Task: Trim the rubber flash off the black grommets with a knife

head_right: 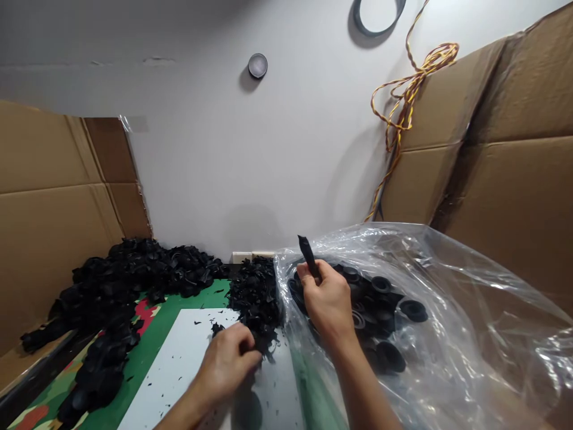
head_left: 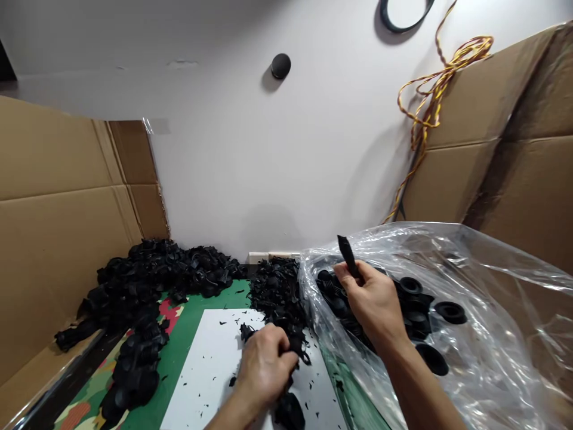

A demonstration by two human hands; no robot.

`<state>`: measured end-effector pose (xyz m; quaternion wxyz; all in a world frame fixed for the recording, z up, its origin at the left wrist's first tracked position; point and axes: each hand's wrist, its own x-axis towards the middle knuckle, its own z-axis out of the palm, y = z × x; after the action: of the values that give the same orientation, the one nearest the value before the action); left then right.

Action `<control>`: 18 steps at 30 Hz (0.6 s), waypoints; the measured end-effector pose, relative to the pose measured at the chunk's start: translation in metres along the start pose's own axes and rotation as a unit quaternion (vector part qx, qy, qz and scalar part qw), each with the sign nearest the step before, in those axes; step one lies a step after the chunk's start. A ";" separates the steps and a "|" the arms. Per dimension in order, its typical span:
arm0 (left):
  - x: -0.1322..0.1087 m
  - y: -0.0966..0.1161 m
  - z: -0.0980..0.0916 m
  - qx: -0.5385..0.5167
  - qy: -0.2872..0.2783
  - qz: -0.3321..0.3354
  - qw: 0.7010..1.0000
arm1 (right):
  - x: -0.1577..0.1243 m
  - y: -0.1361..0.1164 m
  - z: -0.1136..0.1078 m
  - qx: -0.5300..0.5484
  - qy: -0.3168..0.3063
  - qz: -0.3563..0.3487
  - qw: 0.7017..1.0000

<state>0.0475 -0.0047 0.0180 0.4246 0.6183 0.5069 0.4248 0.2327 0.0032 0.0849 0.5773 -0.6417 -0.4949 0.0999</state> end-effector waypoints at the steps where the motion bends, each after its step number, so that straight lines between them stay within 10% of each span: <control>1: 0.006 0.000 -0.009 -0.032 0.005 -0.016 0.999 | -0.002 -0.002 0.000 0.028 -0.001 -0.003 1.000; 8: 0.017 0.003 -0.057 -0.298 0.035 -0.079 0.951 | -0.022 0.001 0.029 0.168 -0.113 -0.001 0.979; 18: 0.008 -0.005 -0.053 -0.455 0.032 -0.121 0.882 | -0.056 -0.002 0.075 0.215 -0.276 0.036 0.936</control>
<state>-0.0036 0.0083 0.0291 0.6904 0.2774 0.3421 0.5739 0.1519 0.0092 0.0383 0.5385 -0.4667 -0.5780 0.3977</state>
